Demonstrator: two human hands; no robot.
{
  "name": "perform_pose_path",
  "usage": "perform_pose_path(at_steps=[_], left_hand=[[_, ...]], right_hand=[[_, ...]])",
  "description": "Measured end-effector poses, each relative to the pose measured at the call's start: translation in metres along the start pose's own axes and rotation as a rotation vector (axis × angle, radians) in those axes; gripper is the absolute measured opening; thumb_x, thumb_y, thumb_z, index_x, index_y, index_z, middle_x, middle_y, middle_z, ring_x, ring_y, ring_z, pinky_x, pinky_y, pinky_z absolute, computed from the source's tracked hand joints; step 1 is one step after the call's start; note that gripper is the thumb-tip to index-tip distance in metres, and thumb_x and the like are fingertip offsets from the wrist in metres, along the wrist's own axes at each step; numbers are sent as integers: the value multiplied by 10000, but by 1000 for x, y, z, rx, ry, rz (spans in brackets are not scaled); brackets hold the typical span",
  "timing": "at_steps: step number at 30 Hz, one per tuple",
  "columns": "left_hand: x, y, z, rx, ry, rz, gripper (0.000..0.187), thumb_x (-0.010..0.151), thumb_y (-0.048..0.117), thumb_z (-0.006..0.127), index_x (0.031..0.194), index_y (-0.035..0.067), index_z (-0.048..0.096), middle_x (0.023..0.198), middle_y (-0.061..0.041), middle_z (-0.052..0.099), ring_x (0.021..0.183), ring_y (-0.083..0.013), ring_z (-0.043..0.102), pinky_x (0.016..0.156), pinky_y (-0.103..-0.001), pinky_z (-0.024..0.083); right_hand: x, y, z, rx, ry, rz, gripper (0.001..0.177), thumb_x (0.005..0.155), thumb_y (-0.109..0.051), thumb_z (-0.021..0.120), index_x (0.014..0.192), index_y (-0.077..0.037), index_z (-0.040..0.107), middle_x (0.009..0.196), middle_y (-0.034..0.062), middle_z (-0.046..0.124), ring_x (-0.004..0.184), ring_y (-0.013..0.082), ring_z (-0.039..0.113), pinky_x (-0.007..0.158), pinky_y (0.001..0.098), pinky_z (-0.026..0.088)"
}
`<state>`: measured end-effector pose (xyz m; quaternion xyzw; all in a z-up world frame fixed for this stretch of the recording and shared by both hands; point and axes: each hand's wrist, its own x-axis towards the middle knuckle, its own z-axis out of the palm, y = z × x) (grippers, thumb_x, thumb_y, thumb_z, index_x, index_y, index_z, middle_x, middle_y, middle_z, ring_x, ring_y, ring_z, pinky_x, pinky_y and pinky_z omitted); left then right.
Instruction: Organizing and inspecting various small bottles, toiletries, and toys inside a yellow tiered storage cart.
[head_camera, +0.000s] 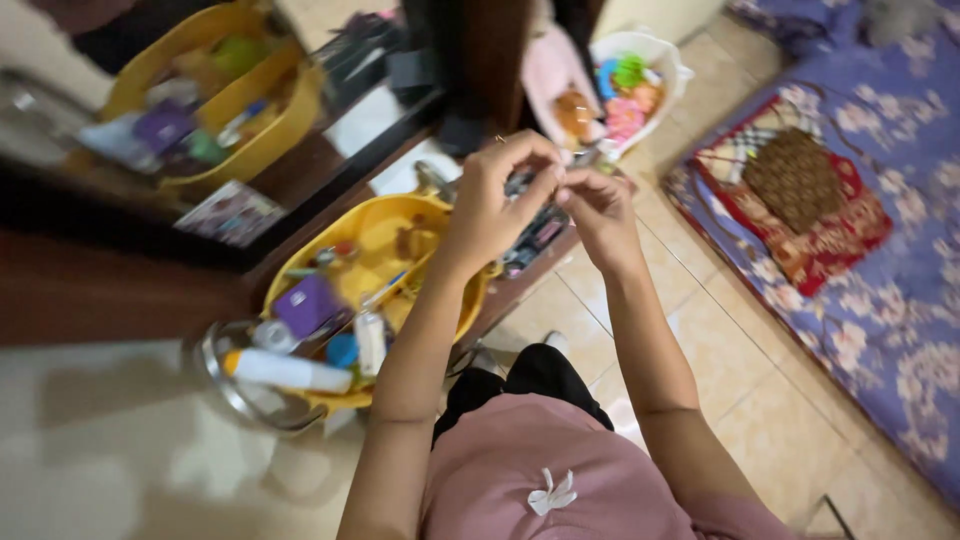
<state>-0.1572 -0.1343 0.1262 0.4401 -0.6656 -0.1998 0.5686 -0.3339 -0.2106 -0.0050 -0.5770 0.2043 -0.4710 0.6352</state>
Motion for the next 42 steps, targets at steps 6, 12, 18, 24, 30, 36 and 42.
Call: perform_pose_path(at_steps=[6, 12, 18, 24, 30, 36, 42], left_hand=[[28, -34, 84, -519, -98, -144, 103, 1028, 58, 646, 1052, -40, 624, 984, -26, 672, 897, -77, 682, 835, -252, 558], [45, -56, 147, -564, -122, -267, 65, 1039, 38, 623, 1038, -22, 599, 872, -2, 648, 782, -78, 678, 747, -245, 547], [63, -49, 191, -161, -28, -145, 36, 977, 4, 662, 988, -14, 633, 887, -49, 677, 762, -111, 730, 664, -252, 546], [67, -63, 221, -35, -7, -83, 50, 982, 24, 698, 999, 0, 658, 878, -71, 681, 721, -141, 685, 632, -268, 508], [67, -72, 244, -68, -15, -269, 80, 971, 59, 695, 992, 1, 644, 798, -62, 682, 687, -136, 706, 592, -275, 513], [65, -80, 243, 102, 30, -144, 81, 963, 49, 702, 962, -6, 643, 851, -102, 683, 782, -220, 707, 716, -345, 543], [64, -88, 227, 106, 104, -251, 66, 945, 35, 688, 957, -14, 645, 894, -128, 688, 766, -250, 704, 711, -359, 551]], right_hand=[[-8, -43, -78, 75, 172, -66, 90, 1042, 19, 648, 1117, 30, 696, 983, 94, 720, 904, 166, 675, 873, 321, 553], [-10, -66, -161, 173, 290, -61, 92, 1033, 30, 643, 1101, 30, 704, 940, 111, 723, 850, 186, 692, 809, 331, 575], [-7, -94, -204, -112, 394, -123, 89, 979, 61, 701, 1066, 54, 722, 1002, 107, 738, 862, 178, 736, 749, 310, 612], [-5, -95, -242, -185, 351, -114, 104, 999, 69, 698, 1098, 62, 726, 1005, 109, 745, 868, 156, 733, 730, 278, 576], [-1, -83, -267, -184, 246, 60, 138, 1012, 18, 690, 1142, 15, 734, 933, 48, 711, 790, 90, 637, 717, 226, 513], [4, -52, -280, -503, 36, 17, 108, 1013, 17, 716, 1115, 25, 750, 1007, 40, 703, 896, 80, 639, 783, 229, 517], [33, -54, -261, -422, 82, 12, 111, 995, 22, 669, 1084, 6, 733, 998, 15, 693, 861, 72, 678, 727, 213, 547]])
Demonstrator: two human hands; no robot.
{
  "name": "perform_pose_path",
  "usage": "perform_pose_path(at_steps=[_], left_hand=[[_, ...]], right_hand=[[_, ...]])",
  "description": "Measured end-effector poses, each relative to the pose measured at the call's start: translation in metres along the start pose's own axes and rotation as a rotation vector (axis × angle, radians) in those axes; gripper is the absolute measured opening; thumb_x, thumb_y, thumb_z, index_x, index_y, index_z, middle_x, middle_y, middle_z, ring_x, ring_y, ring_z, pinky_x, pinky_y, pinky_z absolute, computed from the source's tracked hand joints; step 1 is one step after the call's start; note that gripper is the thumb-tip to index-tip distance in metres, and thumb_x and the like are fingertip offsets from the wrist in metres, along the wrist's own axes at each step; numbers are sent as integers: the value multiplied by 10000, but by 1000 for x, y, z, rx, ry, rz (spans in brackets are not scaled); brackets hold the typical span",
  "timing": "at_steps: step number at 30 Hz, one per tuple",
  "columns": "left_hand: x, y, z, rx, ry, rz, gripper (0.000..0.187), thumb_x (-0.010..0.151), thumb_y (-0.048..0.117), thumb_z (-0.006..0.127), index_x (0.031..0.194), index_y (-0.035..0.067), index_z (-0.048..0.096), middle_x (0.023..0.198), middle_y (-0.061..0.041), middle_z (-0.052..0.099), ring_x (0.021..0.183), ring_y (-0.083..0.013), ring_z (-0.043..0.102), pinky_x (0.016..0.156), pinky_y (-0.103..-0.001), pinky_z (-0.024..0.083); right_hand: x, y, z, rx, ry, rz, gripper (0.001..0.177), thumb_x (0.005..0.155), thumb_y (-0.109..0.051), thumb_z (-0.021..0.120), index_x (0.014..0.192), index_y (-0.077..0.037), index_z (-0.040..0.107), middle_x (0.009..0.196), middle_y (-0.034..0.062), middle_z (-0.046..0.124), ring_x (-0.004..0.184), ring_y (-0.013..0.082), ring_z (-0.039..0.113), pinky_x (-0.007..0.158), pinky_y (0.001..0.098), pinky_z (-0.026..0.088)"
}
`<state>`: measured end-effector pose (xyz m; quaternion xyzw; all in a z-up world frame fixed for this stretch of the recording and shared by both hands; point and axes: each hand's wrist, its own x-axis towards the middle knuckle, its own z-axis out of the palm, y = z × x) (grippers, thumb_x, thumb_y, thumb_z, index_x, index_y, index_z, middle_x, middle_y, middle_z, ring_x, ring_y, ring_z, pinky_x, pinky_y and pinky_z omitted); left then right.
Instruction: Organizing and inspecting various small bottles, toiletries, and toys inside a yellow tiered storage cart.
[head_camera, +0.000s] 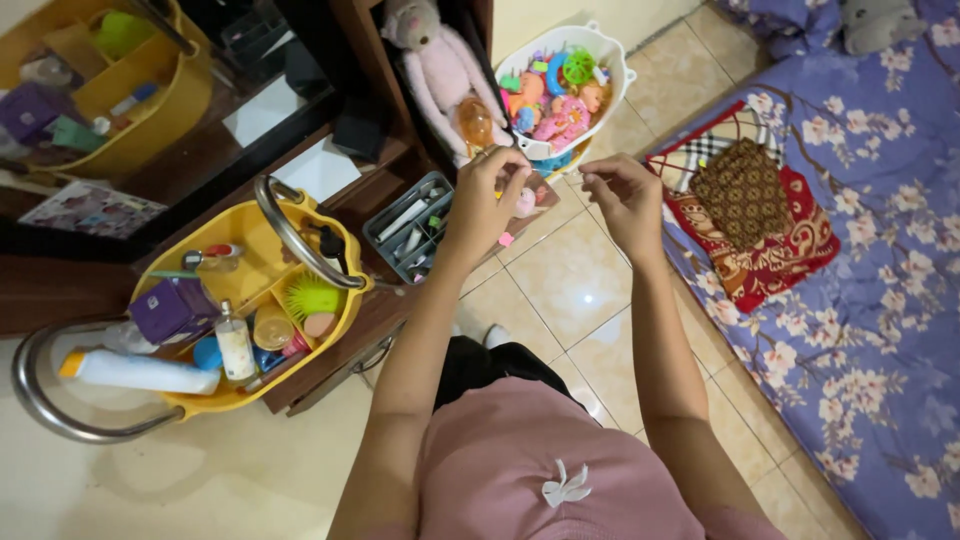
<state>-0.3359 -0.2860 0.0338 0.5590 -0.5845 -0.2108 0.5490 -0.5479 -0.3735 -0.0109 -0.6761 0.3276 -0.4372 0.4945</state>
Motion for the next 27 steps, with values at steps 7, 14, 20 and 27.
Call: perform_pose_path(at_steps=[7, 14, 20, 27], left_hand=[[-9, -14, -12, 52, 59, -16, 71, 931, 33, 706, 963, -7, 656, 881, -128, 701, 782, -231, 723, 701, -345, 558], [-14, -31, -24, 41, 57, -91, 81, 933, 46, 706, 977, -5, 661, 878, -125, 697, 779, -225, 722, 672, -328, 561], [-17, -53, -44, -12, 102, -132, 63, 943, 32, 699, 981, -7, 666, 895, -113, 714, 773, -206, 745, 670, -305, 576], [-25, -95, -68, 54, 240, -136, 57, 936, 10, 689, 975, -14, 656, 911, -122, 700, 767, -228, 740, 671, -308, 570]], right_hand=[[22, 74, 51, 90, -178, 72, 117, 1017, -5, 675, 1128, 7, 710, 1024, 34, 725, 881, 81, 682, 786, 244, 559], [25, 70, 98, 437, -387, 227, 347, 963, -8, 564, 1305, -24, 625, 1238, 35, 706, 1164, 151, 672, 1027, 297, 541], [30, 91, 123, 405, -471, 202, 319, 968, 23, 605, 1285, -9, 626, 1169, 26, 685, 1094, 131, 654, 950, 300, 556], [48, 119, 131, 279, -359, 178, 144, 1010, 22, 654, 1146, 44, 696, 978, 76, 745, 906, 136, 721, 863, 288, 587]])
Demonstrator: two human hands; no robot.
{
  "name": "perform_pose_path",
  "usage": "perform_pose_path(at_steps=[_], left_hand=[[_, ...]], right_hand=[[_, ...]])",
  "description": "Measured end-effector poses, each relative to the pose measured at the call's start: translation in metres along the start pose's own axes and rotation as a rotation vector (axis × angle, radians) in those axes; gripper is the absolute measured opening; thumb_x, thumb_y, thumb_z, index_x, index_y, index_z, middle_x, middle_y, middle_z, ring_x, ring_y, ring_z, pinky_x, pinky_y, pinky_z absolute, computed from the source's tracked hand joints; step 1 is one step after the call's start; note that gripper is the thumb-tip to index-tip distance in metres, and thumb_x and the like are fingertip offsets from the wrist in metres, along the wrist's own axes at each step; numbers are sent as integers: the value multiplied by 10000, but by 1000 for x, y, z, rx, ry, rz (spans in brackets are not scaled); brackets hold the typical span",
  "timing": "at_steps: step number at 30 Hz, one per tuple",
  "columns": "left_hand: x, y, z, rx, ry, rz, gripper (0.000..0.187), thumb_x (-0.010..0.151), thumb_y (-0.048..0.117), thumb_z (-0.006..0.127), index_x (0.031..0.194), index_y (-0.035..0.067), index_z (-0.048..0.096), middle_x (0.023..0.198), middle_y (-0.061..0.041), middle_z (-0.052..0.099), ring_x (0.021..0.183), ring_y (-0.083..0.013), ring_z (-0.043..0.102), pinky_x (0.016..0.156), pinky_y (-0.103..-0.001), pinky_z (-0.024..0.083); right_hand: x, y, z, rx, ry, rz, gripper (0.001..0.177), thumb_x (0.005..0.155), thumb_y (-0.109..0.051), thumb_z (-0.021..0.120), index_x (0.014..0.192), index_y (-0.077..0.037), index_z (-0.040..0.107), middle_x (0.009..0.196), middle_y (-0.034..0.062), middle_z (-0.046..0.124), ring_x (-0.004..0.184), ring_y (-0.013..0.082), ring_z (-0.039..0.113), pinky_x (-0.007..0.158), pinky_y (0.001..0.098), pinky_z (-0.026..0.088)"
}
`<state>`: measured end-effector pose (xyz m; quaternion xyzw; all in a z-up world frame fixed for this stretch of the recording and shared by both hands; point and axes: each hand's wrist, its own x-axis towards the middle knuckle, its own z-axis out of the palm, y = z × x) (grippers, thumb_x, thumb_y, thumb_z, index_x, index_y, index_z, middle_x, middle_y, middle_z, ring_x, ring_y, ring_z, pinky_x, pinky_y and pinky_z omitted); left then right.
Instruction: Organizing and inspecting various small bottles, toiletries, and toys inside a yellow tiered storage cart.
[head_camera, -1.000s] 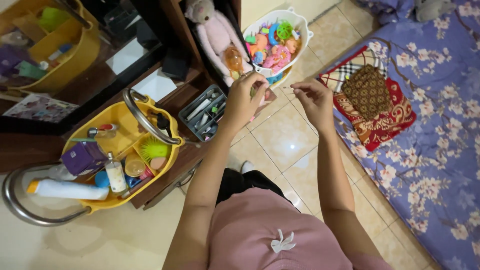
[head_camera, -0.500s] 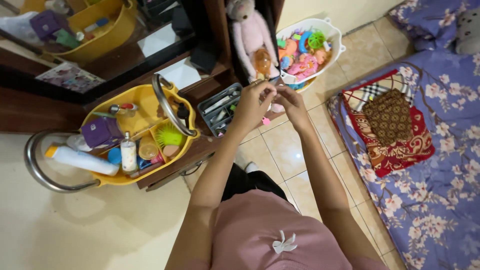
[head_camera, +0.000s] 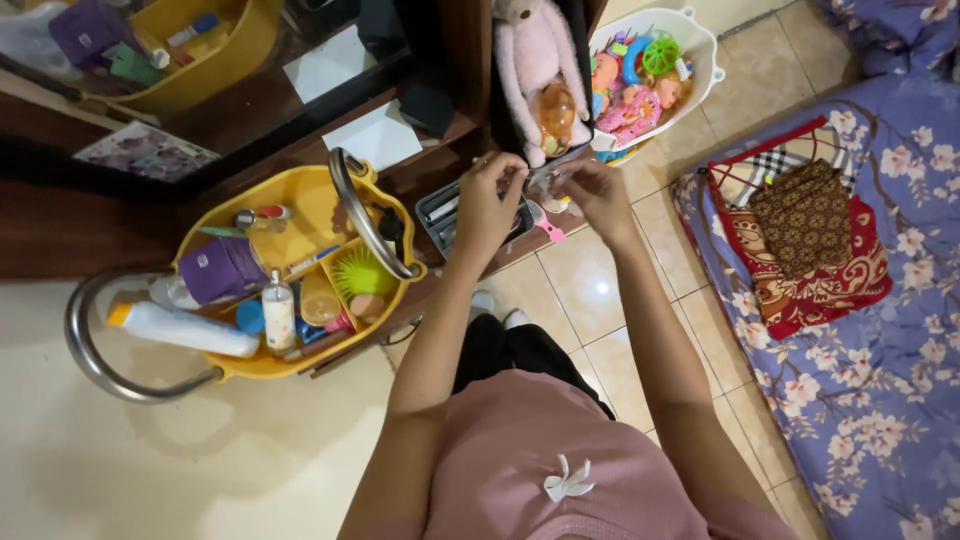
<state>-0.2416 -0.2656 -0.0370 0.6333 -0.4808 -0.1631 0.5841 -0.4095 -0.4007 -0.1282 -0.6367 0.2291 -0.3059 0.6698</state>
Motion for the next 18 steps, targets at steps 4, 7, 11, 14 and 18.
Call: perform_pose_path(at_steps=[4, 7, 11, 14, 18], left_hand=[[-4, -22, -1, 73, 15, -17, 53, 927, 20, 706, 950, -6, 665, 879, -119, 699, 725, -245, 703, 654, -332, 541], [-4, -31, -8, 89, 54, -19, 48, 953, 27, 691, 973, -2, 658, 885, -123, 680, 746, -249, 689, 666, -341, 534], [-2, -59, -10, 90, 226, -61, 63, 941, 40, 696, 989, 9, 673, 866, -116, 681, 743, -229, 675, 672, -332, 529], [7, -81, -9, 96, 361, -109, 79, 934, 50, 717, 992, 12, 680, 823, -110, 683, 701, -217, 647, 645, -327, 506], [25, -107, -6, 30, 554, -184, 90, 942, 59, 721, 1019, 26, 691, 851, -97, 716, 709, -187, 662, 652, -313, 523]], right_hand=[[9, -29, 14, -62, 78, 4, 132, 1000, 44, 676, 1123, 54, 723, 944, 83, 748, 841, 128, 714, 779, 279, 580], [24, -26, 25, -40, 83, -57, 151, 981, 71, 675, 1122, 47, 724, 965, 68, 738, 858, 132, 743, 778, 280, 618], [51, -11, 43, -19, 88, -17, 147, 947, 98, 676, 1072, 21, 680, 922, 61, 738, 813, 121, 716, 732, 264, 593], [83, 9, 57, -79, 51, -46, 110, 953, 96, 670, 1026, 14, 671, 905, 61, 725, 798, 116, 705, 708, 263, 589], [122, 20, 87, -184, -91, -129, 103, 975, 89, 642, 1055, 32, 672, 957, 68, 740, 873, 123, 733, 797, 264, 619]])
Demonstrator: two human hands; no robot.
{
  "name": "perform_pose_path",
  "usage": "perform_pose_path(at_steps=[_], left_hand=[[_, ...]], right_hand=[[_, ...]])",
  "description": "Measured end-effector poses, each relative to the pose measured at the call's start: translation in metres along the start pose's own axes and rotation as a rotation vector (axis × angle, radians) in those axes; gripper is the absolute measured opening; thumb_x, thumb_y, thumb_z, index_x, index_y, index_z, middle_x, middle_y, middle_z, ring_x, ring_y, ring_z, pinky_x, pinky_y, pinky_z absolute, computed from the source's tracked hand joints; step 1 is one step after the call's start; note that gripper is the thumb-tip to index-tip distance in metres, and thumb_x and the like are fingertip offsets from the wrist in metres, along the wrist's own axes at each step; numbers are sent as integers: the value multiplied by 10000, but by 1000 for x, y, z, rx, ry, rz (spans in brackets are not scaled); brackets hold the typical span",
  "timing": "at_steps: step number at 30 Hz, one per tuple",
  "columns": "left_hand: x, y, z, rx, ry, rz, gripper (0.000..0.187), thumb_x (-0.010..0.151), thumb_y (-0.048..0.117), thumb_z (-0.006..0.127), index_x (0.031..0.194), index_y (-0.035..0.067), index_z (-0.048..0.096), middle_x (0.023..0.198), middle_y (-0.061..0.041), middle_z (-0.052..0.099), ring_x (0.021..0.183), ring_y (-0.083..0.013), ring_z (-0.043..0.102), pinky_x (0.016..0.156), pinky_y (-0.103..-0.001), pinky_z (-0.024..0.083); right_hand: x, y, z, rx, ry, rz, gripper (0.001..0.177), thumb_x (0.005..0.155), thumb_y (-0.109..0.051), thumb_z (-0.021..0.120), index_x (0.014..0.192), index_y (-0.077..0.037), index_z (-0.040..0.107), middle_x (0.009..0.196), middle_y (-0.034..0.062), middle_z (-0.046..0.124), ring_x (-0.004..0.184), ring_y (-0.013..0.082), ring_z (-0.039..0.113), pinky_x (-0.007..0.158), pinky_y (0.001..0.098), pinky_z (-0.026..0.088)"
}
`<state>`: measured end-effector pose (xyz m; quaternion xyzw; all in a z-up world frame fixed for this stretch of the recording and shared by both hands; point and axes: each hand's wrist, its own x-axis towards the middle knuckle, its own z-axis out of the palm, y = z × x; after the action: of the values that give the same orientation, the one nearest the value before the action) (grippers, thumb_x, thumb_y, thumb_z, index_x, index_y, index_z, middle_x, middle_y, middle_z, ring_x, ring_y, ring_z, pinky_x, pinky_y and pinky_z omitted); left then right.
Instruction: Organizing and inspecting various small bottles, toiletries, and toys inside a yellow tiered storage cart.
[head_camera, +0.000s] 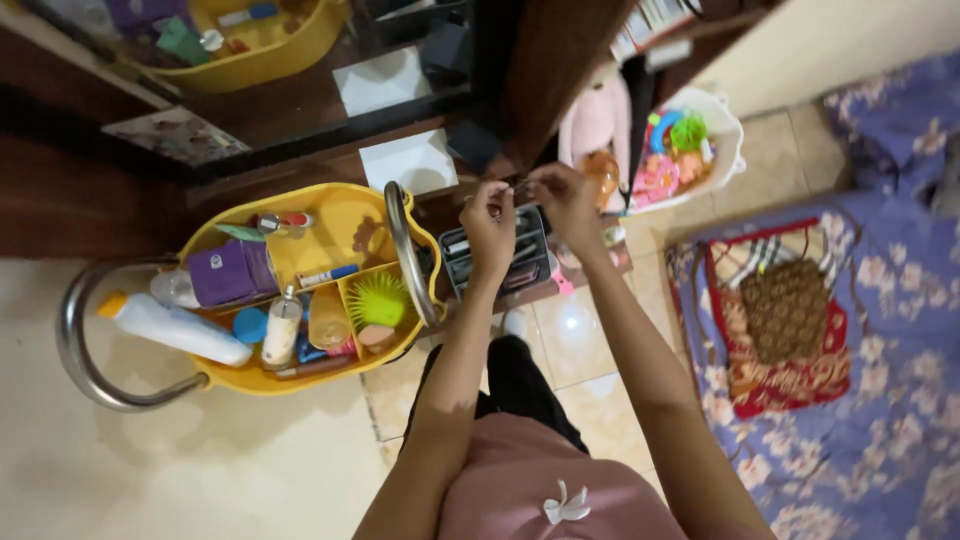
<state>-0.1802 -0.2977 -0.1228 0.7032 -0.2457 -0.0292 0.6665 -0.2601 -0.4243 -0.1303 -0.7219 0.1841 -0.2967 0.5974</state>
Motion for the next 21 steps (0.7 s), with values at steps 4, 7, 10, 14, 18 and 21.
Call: perform_pose_path(at_steps=[4, 7, 10, 14, 18, 21], left_hand=[[21, -34, 11, 51, 145, -14, 81, 926, 52, 730, 997, 19, 710, 854, -108, 726, 704, -200, 675, 646, -321, 518], [47, -59, 18, 37, 295, -32, 87, 927, 55, 726, 1003, 14, 709, 895, -96, 739, 810, -206, 720, 743, -314, 561], [63, -78, 20, 53, 393, -13, 89, 932, 34, 721, 1009, -9, 711, 950, -123, 740, 907, -231, 715, 834, -341, 556], [81, -94, 19, 183, 379, 37, 99, 903, 29, 716, 997, 8, 740, 970, -152, 750, 936, -292, 708, 866, -384, 557], [87, -113, 16, 409, 403, 208, 100, 878, 20, 748, 972, 48, 772, 1041, -211, 734, 1036, -384, 692, 979, -488, 487], [92, -103, 14, 198, 293, -18, 114, 880, 12, 726, 989, 24, 756, 968, -189, 727, 907, -339, 715, 840, -417, 563]], right_hand=[[33, -3, 30, -82, -62, -44, 144, 944, 89, 646, 1052, 37, 726, 978, 84, 748, 810, 138, 728, 721, 260, 609], [60, 26, 43, -168, 2, -75, 139, 915, 92, 701, 1015, 24, 769, 880, 116, 714, 743, 169, 713, 674, 290, 588], [79, 36, 55, -284, 48, -242, 294, 747, 136, 657, 990, 21, 776, 882, 132, 748, 783, 214, 729, 725, 324, 590], [98, 62, 65, -429, 30, -272, 222, 844, 85, 686, 1051, 27, 742, 1019, 187, 717, 865, 327, 718, 770, 375, 584], [95, 46, 70, -567, -84, -299, 353, 802, 45, 724, 1153, 51, 694, 1144, 226, 665, 1045, 431, 664, 927, 440, 552], [91, 44, 73, -631, -147, -262, 467, 753, -37, 794, 1187, 67, 655, 1189, 239, 622, 1079, 429, 627, 939, 445, 527]])
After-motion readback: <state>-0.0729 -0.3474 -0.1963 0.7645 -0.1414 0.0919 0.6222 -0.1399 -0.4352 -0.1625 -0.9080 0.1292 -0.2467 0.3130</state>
